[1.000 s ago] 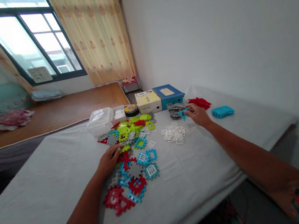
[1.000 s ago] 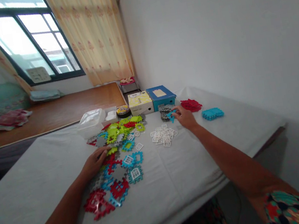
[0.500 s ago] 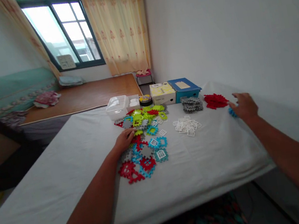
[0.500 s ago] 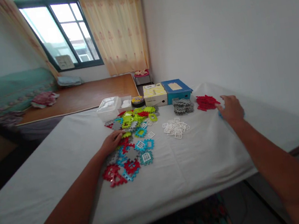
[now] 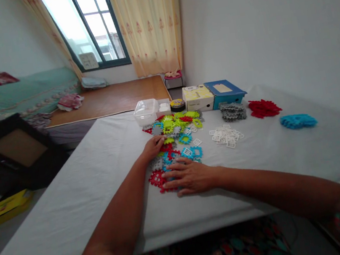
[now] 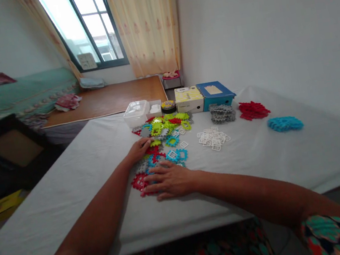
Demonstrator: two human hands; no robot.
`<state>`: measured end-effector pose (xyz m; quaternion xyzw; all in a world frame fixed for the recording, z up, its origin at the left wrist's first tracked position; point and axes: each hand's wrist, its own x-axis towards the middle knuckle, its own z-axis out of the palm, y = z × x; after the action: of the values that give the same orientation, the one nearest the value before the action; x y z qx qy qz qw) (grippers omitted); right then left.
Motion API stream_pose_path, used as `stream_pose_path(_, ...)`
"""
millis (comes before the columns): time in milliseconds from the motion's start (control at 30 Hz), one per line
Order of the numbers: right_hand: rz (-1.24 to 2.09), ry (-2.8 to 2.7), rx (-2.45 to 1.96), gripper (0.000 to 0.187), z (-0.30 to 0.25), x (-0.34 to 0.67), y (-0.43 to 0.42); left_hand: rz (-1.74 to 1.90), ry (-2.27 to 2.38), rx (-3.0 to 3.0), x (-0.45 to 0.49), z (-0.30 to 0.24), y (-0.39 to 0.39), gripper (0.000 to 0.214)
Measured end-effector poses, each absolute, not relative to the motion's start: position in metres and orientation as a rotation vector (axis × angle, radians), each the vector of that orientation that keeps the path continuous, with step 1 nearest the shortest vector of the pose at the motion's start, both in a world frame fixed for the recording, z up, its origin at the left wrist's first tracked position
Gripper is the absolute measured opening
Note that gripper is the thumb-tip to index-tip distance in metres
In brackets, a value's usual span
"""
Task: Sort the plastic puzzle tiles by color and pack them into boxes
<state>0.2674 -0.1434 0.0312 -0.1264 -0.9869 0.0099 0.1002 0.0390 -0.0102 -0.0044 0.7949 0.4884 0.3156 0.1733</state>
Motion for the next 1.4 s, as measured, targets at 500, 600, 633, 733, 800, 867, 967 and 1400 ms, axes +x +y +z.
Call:
stream_pose_path(500,0.105,-2.309,-0.859,0.04,0.03,0.307,-0.039,1.177,1.456,1.93,0.026,0.0,-0.007,0.06)
stream_pose_path(600,0.245,-2.141,-1.088,0.033,0.029,0.331,-0.024,1.211,1.462,1.881,0.025,-0.001,-0.006,0.061)
stream_pose_path(633,0.297,-2.121,-1.155,0.031,0.026,0.336,-0.023,1.213,1.457,1.856,0.024,-0.001,-0.007,0.063)
stream_pose_path(733,0.413,-2.113,-1.211,0.03,0.014,0.339,-0.028,1.173,1.457,1.826,0.023,-0.001,-0.007,0.067)
stream_pose_path(800,0.389,-2.11,-1.172,0.035,0.005,0.332,-0.035,1.126,1.483,1.854,0.022,-0.001,-0.008,0.068)
stream_pose_path(867,0.308,-2.148,-1.124,0.041,0.0,0.323,-0.042,1.085,1.51,1.888,0.022,-0.001,-0.009,0.067)
stream_pose_path(967,0.207,-2.287,-1.054,0.047,-0.002,0.312,-0.049,1.046,1.537,1.933,0.023,0.001,-0.01,0.063)
stream_pose_path(1400,-0.007,-2.399,-0.963,0.045,0.013,0.308,-0.067,0.99,1.541,2.033,0.024,0.003,-0.011,0.055)
